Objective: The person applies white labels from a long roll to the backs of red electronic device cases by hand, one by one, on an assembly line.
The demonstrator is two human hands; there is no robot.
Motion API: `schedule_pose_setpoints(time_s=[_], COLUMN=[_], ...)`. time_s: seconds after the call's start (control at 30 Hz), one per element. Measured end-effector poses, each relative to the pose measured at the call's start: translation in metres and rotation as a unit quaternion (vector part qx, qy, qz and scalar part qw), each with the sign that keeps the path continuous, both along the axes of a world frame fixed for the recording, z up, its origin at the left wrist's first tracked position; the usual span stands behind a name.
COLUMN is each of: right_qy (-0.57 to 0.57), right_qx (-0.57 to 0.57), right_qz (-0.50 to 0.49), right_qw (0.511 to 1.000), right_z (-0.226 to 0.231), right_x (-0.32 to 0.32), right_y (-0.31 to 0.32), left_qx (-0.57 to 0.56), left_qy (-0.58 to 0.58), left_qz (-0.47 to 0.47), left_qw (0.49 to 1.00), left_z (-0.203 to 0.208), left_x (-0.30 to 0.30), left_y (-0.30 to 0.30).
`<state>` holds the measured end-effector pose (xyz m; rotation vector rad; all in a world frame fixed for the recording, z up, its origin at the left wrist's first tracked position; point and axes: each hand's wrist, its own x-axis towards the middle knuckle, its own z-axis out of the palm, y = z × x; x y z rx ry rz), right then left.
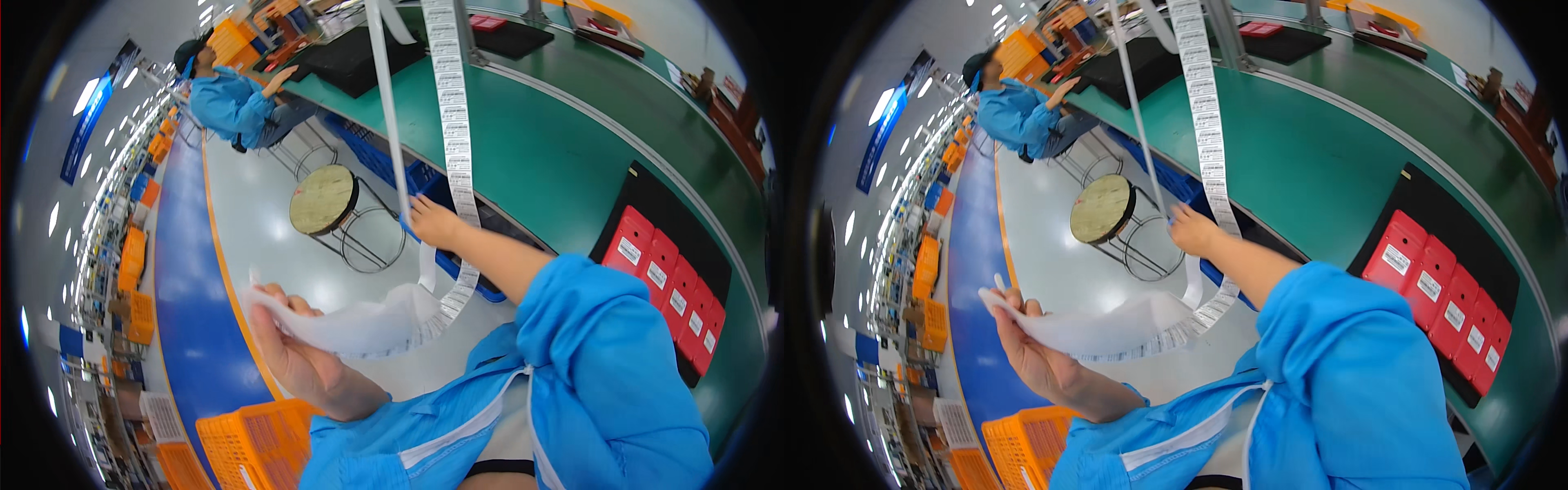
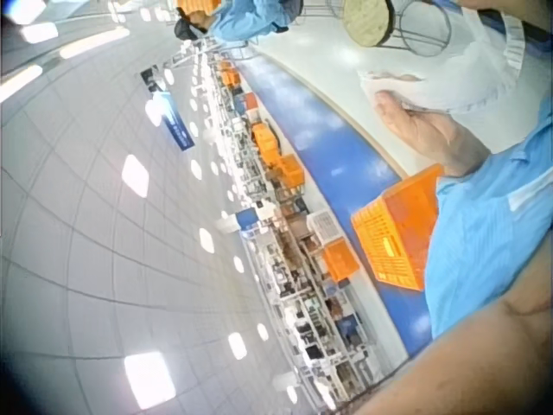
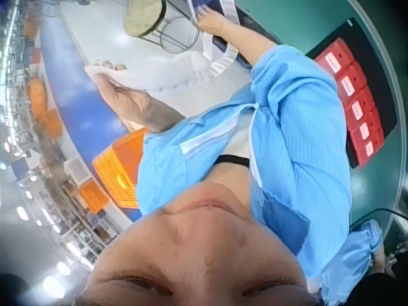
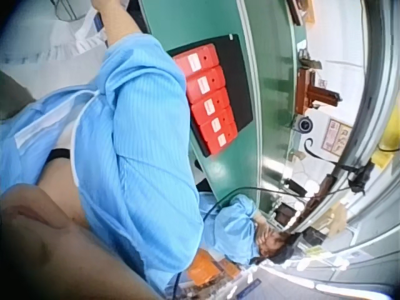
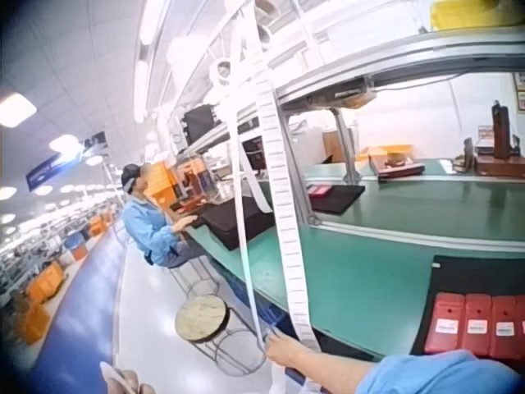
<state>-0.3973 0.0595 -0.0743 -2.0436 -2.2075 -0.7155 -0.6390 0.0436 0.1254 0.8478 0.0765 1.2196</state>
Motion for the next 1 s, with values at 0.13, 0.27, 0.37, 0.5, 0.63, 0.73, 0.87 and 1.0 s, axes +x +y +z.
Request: schedule_pose_setpoints(time_s=[0.13,0.27,0.37,0.5,0.63,0.73,0.87,1.0], right_qy=[0.136,0.134,0.139,0.138,0.187,0.237,0.36,0.576], right_qx=[-0.387,-0.399,-0.396,-0.398,-0.379,-0.25,0.038,0.245], right_qz=[-0.33,-0.319,-0.331,-0.334,-0.316,-0.233,-0.131,-0.146], right_qw=[0.85,0.849,0.845,0.843,0.85,0.909,0.923,0.766], right_z=[-0.204,-0.157,-0.101,-0.026,0.002,0.019,0.099,0.17], right_x=[0.068,0.067,0.042,0.005,-0.001,-0.009,-0.041,-0.049], right_y=[-0.011,-0.035,-0.045,-0.067,-0.076,-0.099,-0.18,-0.27], left_qx=[0.052,0.068,-0.055,0.073,0.125,0.134,0.185,0.281], left_qy=[-0.042,-0.028,-0.031,0.093,0.105,0.16,0.25,0.32], left_qz=[0.024,0.08,0.209,0.172,0.134,0.097,-0.083,-0.268], left_qw=[0.997,0.994,0.976,0.978,0.977,0.973,0.947,0.864], left_z=[0.016,0.02,0.035,0.03,0.036,0.03,-0.016,-0.043], left_x=[0.017,0.018,0.055,0.07,0.091,0.113,0.136,0.134], left_y=[-0.012,-0.005,-0.001,0.038,0.041,0.025,-0.019,-0.073])
